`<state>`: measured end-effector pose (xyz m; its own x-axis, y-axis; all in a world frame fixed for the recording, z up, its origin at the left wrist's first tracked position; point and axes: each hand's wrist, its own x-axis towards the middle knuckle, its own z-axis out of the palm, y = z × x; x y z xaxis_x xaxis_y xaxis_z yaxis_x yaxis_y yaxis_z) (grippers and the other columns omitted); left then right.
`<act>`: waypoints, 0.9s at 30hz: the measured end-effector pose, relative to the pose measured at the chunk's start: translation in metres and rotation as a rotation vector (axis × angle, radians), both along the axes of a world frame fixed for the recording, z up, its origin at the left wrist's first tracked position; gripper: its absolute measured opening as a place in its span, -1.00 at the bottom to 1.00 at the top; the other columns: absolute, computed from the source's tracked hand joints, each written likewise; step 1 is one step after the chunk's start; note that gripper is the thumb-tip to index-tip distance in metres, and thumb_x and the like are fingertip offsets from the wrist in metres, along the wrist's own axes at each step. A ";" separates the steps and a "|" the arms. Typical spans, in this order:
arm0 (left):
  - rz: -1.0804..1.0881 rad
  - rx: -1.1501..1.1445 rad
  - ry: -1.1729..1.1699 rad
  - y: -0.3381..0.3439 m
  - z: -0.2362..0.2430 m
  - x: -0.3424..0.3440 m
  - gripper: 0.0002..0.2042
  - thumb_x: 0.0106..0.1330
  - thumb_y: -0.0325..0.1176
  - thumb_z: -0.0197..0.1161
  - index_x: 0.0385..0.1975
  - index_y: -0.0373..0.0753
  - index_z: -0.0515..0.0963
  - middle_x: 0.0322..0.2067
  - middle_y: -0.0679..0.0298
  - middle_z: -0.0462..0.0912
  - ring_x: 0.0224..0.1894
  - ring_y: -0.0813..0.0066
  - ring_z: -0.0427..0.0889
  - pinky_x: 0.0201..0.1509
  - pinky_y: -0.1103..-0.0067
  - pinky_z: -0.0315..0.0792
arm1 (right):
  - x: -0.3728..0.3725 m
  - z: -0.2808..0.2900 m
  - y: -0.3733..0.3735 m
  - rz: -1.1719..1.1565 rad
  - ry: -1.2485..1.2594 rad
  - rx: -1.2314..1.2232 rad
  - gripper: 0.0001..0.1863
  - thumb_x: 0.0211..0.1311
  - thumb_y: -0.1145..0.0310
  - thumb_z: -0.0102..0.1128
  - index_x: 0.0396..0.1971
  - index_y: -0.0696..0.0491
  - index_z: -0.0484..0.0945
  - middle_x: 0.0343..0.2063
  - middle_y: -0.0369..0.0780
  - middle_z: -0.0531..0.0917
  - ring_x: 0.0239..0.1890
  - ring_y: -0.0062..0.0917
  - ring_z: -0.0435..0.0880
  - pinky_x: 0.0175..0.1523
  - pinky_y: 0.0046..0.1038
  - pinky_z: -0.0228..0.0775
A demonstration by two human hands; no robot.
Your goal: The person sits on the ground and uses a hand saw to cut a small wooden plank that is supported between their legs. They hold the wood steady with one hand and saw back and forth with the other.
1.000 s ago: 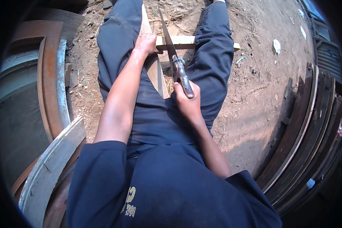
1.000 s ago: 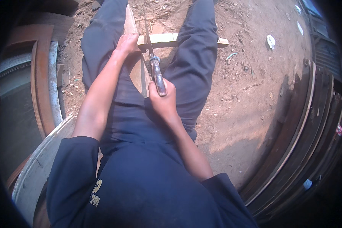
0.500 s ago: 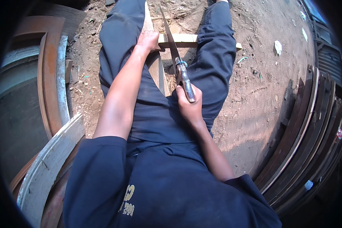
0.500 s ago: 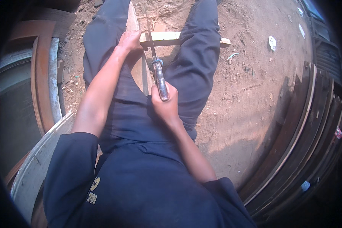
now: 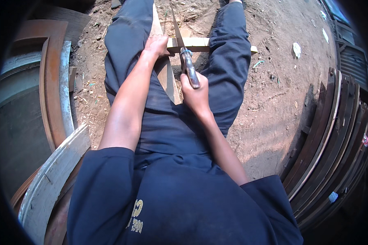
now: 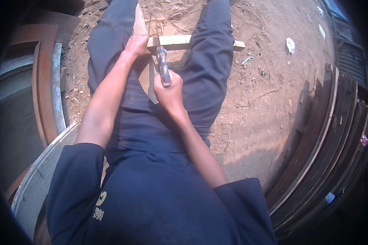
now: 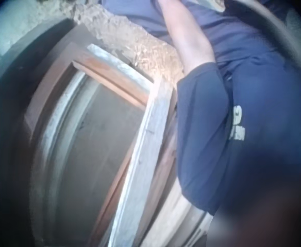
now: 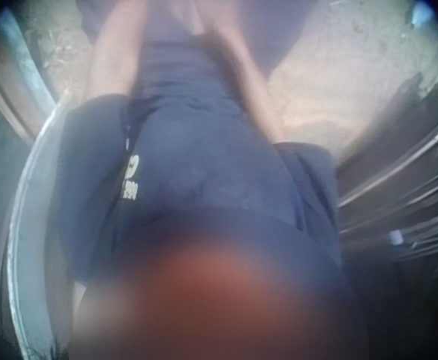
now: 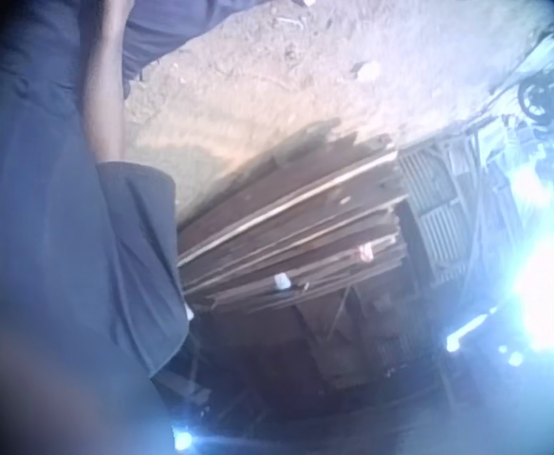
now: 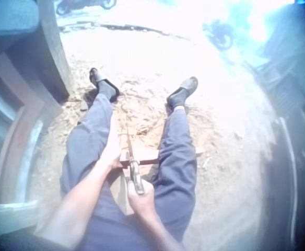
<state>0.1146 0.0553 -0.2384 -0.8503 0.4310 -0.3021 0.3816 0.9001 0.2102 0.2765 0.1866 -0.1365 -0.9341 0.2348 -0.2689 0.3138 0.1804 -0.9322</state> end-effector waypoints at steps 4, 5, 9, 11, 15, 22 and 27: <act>-0.018 -0.020 -0.012 0.000 -0.008 -0.003 -0.42 -0.19 -0.04 0.55 -0.24 -0.32 0.55 -0.26 0.02 0.66 -0.13 0.11 0.64 -0.01 0.35 0.50 | -0.018 0.005 -0.001 -0.009 -0.018 -0.042 -0.77 0.07 0.48 0.05 -0.70 0.22 0.30 -0.81 -0.26 0.31 -0.67 -0.71 0.25 -0.53 -0.45 0.16; -0.010 -0.024 -0.008 -0.003 -0.009 -0.001 -0.43 -0.18 -0.04 0.55 -0.23 -0.32 0.55 -0.26 0.02 0.65 -0.13 0.11 0.63 -0.01 0.35 0.50 | -0.003 0.015 0.002 0.012 -0.095 -0.006 -0.79 0.07 0.48 0.04 -0.68 0.23 0.33 -0.79 -0.25 0.33 -0.66 -0.71 0.27 -0.52 -0.46 0.19; -0.040 -0.052 -0.011 -0.003 -0.007 -0.004 -0.45 -0.18 -0.04 0.55 -0.31 -0.34 0.57 -0.28 0.01 0.66 -0.15 0.10 0.64 -0.04 0.35 0.51 | 0.039 0.029 0.007 0.022 -0.051 -0.006 -0.83 0.08 0.49 0.04 -0.63 0.24 0.38 -0.77 -0.26 0.36 -0.64 -0.70 0.30 -0.50 -0.47 0.23; -0.031 -0.005 0.022 -0.010 -0.012 -0.002 -0.44 -0.20 -0.03 0.55 -0.30 -0.35 0.57 -0.29 0.01 0.66 -0.16 0.12 0.65 -0.06 0.35 0.52 | 0.036 0.018 0.001 0.015 -0.033 -0.004 -0.81 0.09 0.50 0.04 -0.66 0.23 0.36 -0.77 -0.28 0.34 -0.65 -0.71 0.29 -0.51 -0.47 0.21; -0.047 -0.012 -0.002 0.000 -0.008 -0.004 -0.45 -0.20 -0.06 0.56 -0.30 -0.33 0.56 -0.28 0.02 0.66 -0.15 0.11 0.64 -0.03 0.34 0.51 | -0.021 -0.012 -0.002 -0.038 0.052 -0.038 -0.77 0.07 0.50 0.06 -0.70 0.22 0.29 -0.81 -0.27 0.28 -0.68 -0.70 0.25 -0.54 -0.44 0.15; -0.025 -0.010 -0.006 -0.005 -0.005 -0.002 -0.50 -0.19 -0.08 0.55 -0.35 -0.33 0.58 -0.32 0.01 0.66 -0.19 0.10 0.66 -0.08 0.34 0.53 | 0.044 0.014 0.006 0.043 -0.005 0.029 -0.83 0.09 0.49 0.06 -0.63 0.21 0.38 -0.75 -0.21 0.39 -0.63 -0.65 0.35 -0.48 -0.47 0.27; -0.051 0.016 0.006 -0.001 -0.007 0.003 -0.48 -0.16 -0.03 0.53 -0.32 -0.33 0.60 -0.31 -0.01 0.66 -0.18 0.09 0.66 -0.08 0.34 0.53 | -0.021 -0.011 -0.003 -0.032 0.002 -0.052 -0.77 0.08 0.49 0.04 -0.71 0.18 0.31 -0.81 -0.27 0.31 -0.69 -0.71 0.25 -0.56 -0.44 0.14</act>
<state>0.1180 0.0546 -0.2457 -0.8288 0.4784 -0.2902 0.4279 0.8761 0.2222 0.2550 0.1839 -0.1477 -0.9271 0.2499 -0.2794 0.3163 0.1216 -0.9408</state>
